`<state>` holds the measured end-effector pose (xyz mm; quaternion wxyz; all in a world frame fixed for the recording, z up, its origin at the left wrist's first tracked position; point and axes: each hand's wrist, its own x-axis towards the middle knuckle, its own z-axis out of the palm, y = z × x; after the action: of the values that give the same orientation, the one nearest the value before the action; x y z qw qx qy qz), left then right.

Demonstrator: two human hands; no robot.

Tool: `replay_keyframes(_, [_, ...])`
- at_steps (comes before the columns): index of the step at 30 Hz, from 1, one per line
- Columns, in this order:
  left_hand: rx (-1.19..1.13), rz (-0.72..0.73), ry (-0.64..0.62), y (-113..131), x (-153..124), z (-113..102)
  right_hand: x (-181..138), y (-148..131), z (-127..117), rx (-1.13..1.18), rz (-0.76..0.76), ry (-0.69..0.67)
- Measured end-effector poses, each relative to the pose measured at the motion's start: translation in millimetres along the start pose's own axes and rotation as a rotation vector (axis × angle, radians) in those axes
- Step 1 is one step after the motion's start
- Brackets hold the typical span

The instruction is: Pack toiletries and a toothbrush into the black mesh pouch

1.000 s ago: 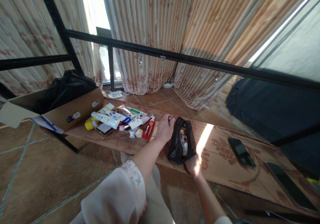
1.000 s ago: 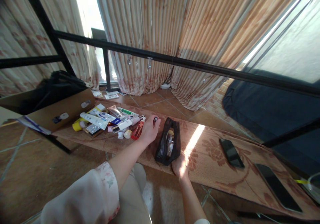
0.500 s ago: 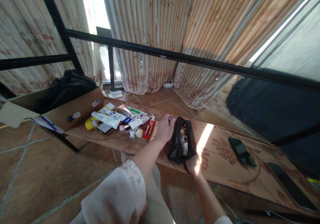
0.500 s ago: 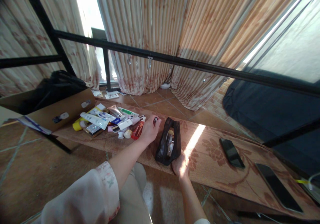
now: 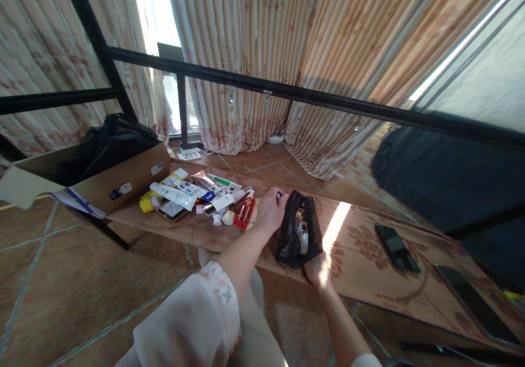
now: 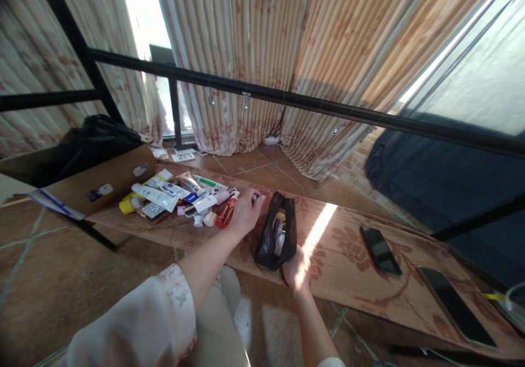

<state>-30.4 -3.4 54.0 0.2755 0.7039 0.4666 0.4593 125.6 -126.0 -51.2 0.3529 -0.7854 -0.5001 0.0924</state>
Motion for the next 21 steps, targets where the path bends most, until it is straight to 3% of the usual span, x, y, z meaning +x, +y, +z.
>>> replay_keyframes(21, [-0.029, 0.002, -0.035, 2.0, -1.5, -1.3, 0.4, 0.2, 3.1, -0.011, 0.009, 0.033])
